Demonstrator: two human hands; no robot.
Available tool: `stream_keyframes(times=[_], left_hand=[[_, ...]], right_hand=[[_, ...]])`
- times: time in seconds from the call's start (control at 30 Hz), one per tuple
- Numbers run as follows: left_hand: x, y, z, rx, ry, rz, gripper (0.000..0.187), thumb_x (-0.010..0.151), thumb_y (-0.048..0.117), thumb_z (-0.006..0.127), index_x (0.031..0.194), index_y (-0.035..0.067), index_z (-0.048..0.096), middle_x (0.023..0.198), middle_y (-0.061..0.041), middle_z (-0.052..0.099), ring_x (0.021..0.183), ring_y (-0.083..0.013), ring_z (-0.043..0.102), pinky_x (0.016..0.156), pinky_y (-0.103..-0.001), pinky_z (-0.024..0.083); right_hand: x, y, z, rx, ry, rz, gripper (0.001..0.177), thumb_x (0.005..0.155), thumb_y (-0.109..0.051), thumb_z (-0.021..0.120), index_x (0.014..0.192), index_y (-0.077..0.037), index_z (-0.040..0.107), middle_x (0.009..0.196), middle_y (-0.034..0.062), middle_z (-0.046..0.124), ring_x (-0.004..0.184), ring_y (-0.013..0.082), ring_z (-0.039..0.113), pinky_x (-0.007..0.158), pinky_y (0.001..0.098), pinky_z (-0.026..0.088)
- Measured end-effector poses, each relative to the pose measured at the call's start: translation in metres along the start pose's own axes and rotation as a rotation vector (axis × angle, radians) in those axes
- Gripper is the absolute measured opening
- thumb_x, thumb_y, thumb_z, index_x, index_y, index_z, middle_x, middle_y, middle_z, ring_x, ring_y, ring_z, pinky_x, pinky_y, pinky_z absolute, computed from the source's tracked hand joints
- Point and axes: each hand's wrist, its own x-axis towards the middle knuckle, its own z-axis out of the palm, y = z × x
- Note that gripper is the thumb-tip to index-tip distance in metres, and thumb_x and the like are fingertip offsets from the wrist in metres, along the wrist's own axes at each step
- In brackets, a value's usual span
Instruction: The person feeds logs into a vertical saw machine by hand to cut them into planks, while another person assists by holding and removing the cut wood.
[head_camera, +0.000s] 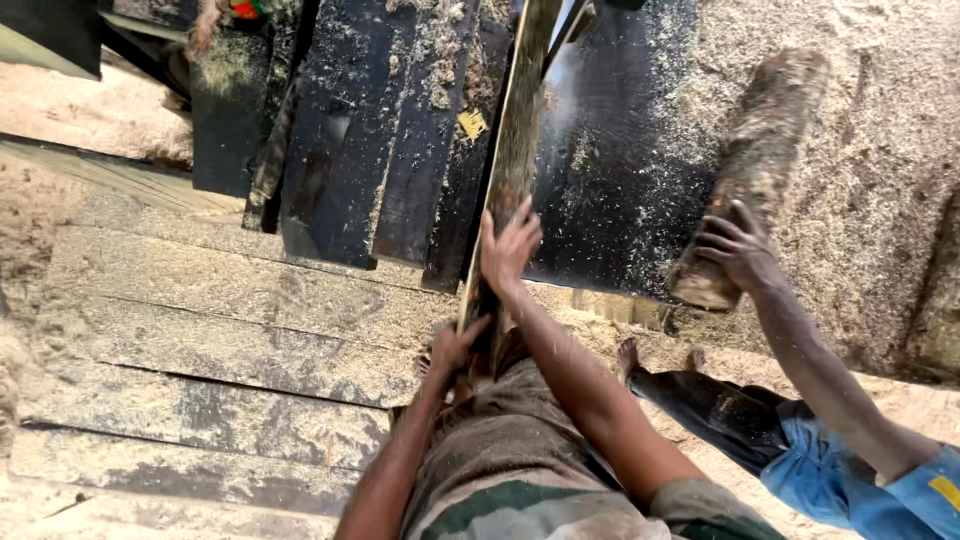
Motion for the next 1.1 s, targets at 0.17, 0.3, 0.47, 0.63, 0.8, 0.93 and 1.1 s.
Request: stream_keyframes(times=[0.17,0.3,0.47,0.63,0.8,0.93,1.1], left_hand=[[0.032,0.065,0.015,-0.002,0.158,-0.109,0.075,0.071,0.066,0.089,0.092,-0.004,0.073,0.077,-0.011,0.074,0.058,-0.0169,0.066,0.047,-0.032,0.053],[-0.019,0.06,0.014,0.565,0.262,0.122,0.101,0.079,0.076,0.077,0.122,-0.014,0.059,0.117,-0.029,0.068,0.103,-0.0385,0.072,0.078,-0.05,0.06],[-0.042,0.019,0.003,0.983,0.353,0.893,0.082,0.088,0.004,0.065,0.16,-0.01,0.029,0.164,-0.028,0.041,0.148,-0.0367,0.043,0.125,-0.046,0.037],[-0.022,0.025,0.003,1.024,0.33,0.954,0.068,0.092,-0.008,0.056,0.155,-0.012,0.031,0.157,-0.029,0.044,0.147,-0.0406,0.042,0.123,-0.048,0.036],[0.003,0.085,0.02,0.861,0.26,0.835,0.082,0.084,0.015,0.074,0.149,-0.014,0.033,0.15,-0.032,0.045,0.141,-0.0446,0.042,0.118,-0.05,0.037],[0.055,0.136,0.029,0.936,0.44,0.892,0.07,0.093,0.0,0.067,0.154,-0.011,0.036,0.152,-0.026,0.05,0.143,-0.0393,0.047,0.119,-0.044,0.043],[0.113,0.158,0.046,0.908,0.511,0.918,0.06,0.099,-0.003,0.06,0.155,-0.007,0.039,0.152,-0.025,0.053,0.143,-0.0399,0.049,0.117,-0.043,0.047]], right_hand=[[0.079,-0.01,0.021,-0.103,-0.024,0.057,0.102,0.101,-0.073,0.044,0.166,-0.002,0.011,0.137,0.0238,0.038,0.117,0.0332,0.042,0.104,0.0551,0.041],[0.066,-0.004,-0.003,0.008,-0.113,0.046,0.11,0.097,-0.076,0.047,0.165,0.0,0.006,0.142,0.0248,0.036,0.123,0.0371,0.042,0.109,0.0568,0.04],[0.006,0.024,-0.026,0.229,-0.392,-0.143,0.12,0.108,-0.07,0.055,0.159,0.014,-0.015,0.168,0.0387,-0.009,0.157,0.0525,-0.002,0.124,0.0637,0.007],[-0.024,0.02,-0.011,0.267,-0.316,0.015,0.126,0.091,-0.071,0.059,0.161,0.008,-0.01,0.171,0.0313,-0.003,0.158,0.0433,0.004,0.13,0.0531,0.012],[0.045,0.03,0.01,0.337,-0.235,-0.028,0.124,0.092,-0.072,0.058,0.163,0.007,-0.006,0.172,0.0312,0.0,0.161,0.0436,0.005,0.132,0.0532,0.009],[0.132,0.016,0.035,0.272,-0.264,-0.025,0.128,0.092,-0.076,0.057,0.161,0.009,-0.009,0.17,0.0297,-0.003,0.16,0.0433,0.002,0.131,0.0528,0.006],[0.182,0.009,-0.005,0.281,-0.424,-0.088,0.114,0.101,-0.07,0.049,0.161,0.005,-0.013,0.17,0.0308,-0.01,0.159,0.0432,-0.001,0.126,0.0575,0.004]])
